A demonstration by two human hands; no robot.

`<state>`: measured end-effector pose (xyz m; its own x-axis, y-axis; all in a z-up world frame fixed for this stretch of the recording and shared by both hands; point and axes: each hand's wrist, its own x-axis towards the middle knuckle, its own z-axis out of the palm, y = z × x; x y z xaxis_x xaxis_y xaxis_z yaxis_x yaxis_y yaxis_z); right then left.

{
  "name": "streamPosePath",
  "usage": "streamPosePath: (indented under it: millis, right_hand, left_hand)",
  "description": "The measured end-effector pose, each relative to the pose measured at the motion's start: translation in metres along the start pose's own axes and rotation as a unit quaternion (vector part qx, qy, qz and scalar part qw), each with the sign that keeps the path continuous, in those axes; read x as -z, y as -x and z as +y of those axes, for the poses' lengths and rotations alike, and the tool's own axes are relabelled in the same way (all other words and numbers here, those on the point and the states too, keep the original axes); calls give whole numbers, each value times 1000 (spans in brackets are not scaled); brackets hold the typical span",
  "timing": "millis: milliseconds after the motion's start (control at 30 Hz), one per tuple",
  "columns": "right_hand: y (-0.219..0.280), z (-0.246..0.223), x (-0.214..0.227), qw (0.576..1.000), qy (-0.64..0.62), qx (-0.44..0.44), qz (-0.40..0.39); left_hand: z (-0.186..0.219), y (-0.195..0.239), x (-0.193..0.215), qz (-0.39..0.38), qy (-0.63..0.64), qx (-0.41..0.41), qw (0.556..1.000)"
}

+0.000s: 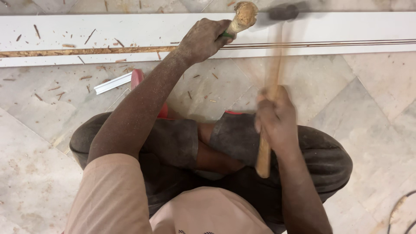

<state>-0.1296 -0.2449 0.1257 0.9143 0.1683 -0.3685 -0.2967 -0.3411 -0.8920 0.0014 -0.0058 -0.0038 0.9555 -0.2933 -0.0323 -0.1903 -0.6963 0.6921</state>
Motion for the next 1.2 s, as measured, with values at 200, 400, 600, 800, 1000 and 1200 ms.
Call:
streamPosePath:
  millis: [200, 400, 600, 800, 1000, 1200]
  right_hand:
    - [18, -3, 30, 973, -94, 162, 132]
    - [-6, 8, -1, 989, -120, 67, 55]
    - [1, 0, 2, 987, -107, 73, 98]
    - [-9, -3, 0, 994, -91, -63, 25]
    - [-7, 4, 12, 981, -164, 42, 90]
    - [-13, 4, 17, 978, -174, -24, 114]
  left_hand:
    - [-4, -2, -2, 11, -4, -17, 1000]
    - [2, -7, -2, -13, -54, -6, 998]
    - [4, -10, -3, -32, -47, 6, 998]
    - [2, -12, -7, -13, -89, -34, 995]
    - [-10, -20, -37, -45, -157, -21, 986]
    - [-52, -5, 10, -65, -183, 91, 977]
